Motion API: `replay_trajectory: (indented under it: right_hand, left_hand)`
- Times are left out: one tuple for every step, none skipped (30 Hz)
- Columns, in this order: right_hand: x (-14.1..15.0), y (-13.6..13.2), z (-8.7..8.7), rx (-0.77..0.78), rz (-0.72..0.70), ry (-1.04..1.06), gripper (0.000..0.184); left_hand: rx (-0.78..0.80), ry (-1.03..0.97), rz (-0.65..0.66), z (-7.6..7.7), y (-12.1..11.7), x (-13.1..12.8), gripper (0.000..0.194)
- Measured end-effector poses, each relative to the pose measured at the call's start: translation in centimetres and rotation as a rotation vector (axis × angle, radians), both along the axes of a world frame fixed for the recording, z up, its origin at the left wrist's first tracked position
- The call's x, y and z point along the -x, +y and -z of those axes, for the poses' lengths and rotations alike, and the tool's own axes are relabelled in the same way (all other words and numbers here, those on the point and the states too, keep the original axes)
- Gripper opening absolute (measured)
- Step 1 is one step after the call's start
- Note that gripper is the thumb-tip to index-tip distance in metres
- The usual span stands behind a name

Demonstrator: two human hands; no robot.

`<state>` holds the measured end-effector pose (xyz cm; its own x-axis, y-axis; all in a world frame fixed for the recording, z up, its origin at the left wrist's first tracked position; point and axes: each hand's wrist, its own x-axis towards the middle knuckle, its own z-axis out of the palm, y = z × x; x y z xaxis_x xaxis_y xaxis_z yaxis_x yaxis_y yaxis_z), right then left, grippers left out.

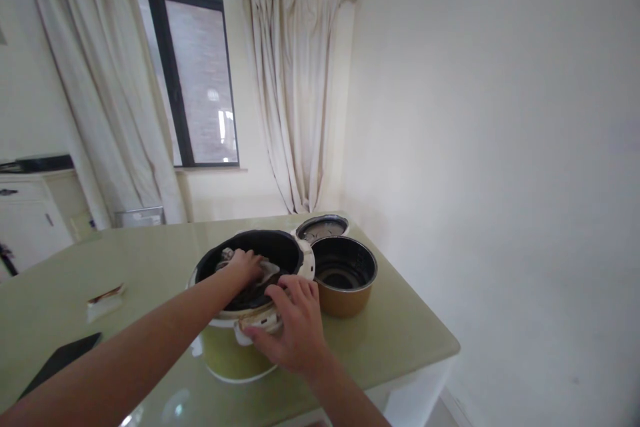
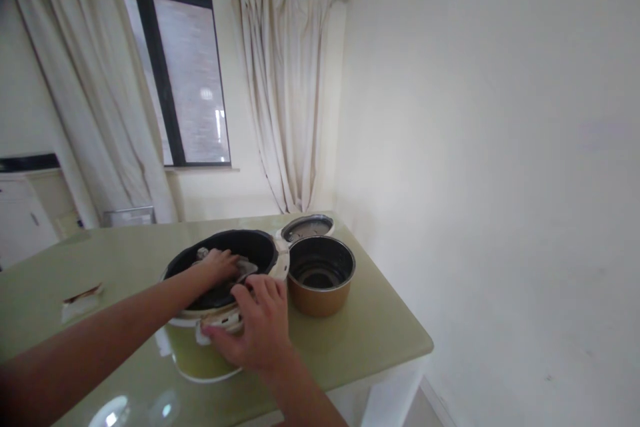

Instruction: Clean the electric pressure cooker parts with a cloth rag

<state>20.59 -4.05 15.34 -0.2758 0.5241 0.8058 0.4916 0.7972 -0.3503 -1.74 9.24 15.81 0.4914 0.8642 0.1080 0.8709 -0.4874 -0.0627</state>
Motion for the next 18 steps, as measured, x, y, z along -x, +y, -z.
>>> replay_trajectory:
  right_hand:
    - [0.2, 0.4, 0.0, 0.001, -0.007, -0.004, 0.054]
    - [0.4, 0.8, 0.0, 0.0, -0.015, -0.007, 0.054]
    - [0.6, 1.3, 0.2, -0.001, -0.026, -0.011, 0.055]
    - [0.8, 1.7, 0.4, 0.001, -0.038, -0.011, 0.056]
    - [0.9, 2.0, 0.6, 0.005, -0.053, -0.011, 0.056]
    - [1.0, 2.2, 0.7, 0.01, -0.07, -0.008, 0.056]
    - [1.1, 2.4, 0.9, 0.018, -0.085, 0.0, 0.056]
    - [1.1, 2.5, 1.0, 0.027, -0.097, 0.008, 0.056]
    - [1.2, 2.6, 1.1, 0.033, -0.105, 0.017, 0.056]
    - [1.2, 2.6, 1.3, 0.031, -0.111, 0.028, 0.056]
    - [1.2, 2.5, 1.4, 0.024, -0.114, 0.039, 0.056]
    - [1.2, 2.5, 1.5, 0.01, -0.112, 0.055, 0.057]
    - [1.2, 2.5, 1.6, -0.005, -0.107, 0.066, 0.057]
    - [1.3, 2.5, 1.7, -0.021, -0.1, 0.076, 0.058]
    - [1.4, 2.5, 1.8, -0.036, -0.091, 0.081, 0.058]
    - [1.4, 2.6, 1.8, -0.049, -0.081, 0.083, 0.058]
    - [1.5, 2.6, 1.8, -0.06, -0.072, 0.08, 0.057]
    - [1.5, 2.6, 1.7, -0.068, -0.065, 0.075, 0.057]
  left_hand:
    - [0.007, 0.034, -0.008, -0.4, 0.1, 0.2, 0.02]
    - [0.009, 0.081, 0.0, -0.9, 0.1, 0.4, 0.019]
    - [-0.002, 0.141, 0.037, -1.5, 0.2, 0.5, 0.017]
    - [-0.029, 0.21, 0.109, -2.3, 0.4, 0.5, 0.018]
    - [-0.07, 0.28, 0.21, -3.1, 0.5, 0.4, 0.019]
    - [-0.122, 0.342, 0.33, -3.9, 0.6, 0.2, 0.02]
    - [-0.179, 0.384, 0.453, -4.6, 0.7, -0.2, 0.022]
    - [-0.234, 0.401, 0.562, -5.2, 0.8, -0.6, 0.023]
    - [-0.287, 0.401, 0.643, -5.6, 0.9, -1.1, 0.024]
    - [-0.339, 0.394, 0.684, -5.8, 0.9, -1.7, 0.024]
    - [-0.386, 0.39, 0.687, -5.9, 0.9, -2.3, 0.023]
    - [-0.424, 0.394, 0.665, -5.8, 0.8, -2.8, 0.021]
    - [-0.447, 0.409, 0.631, -5.7, 0.7, -3.3, 0.02]
    - [-0.452, 0.435, 0.594, -5.6, 0.7, -3.6, 0.02]
    - [-0.441, 0.468, 0.56, -5.6, 0.6, -3.7, 0.021]
    - [-0.412, 0.499, 0.528, -5.7, 0.5, -3.5, 0.022]
    - [-0.374, 0.518, 0.489, -5.9, 0.4, -3.2, 0.023]
    - [-0.33, 0.52, 0.428, -6.2, 0.3, -2.7, 0.025]
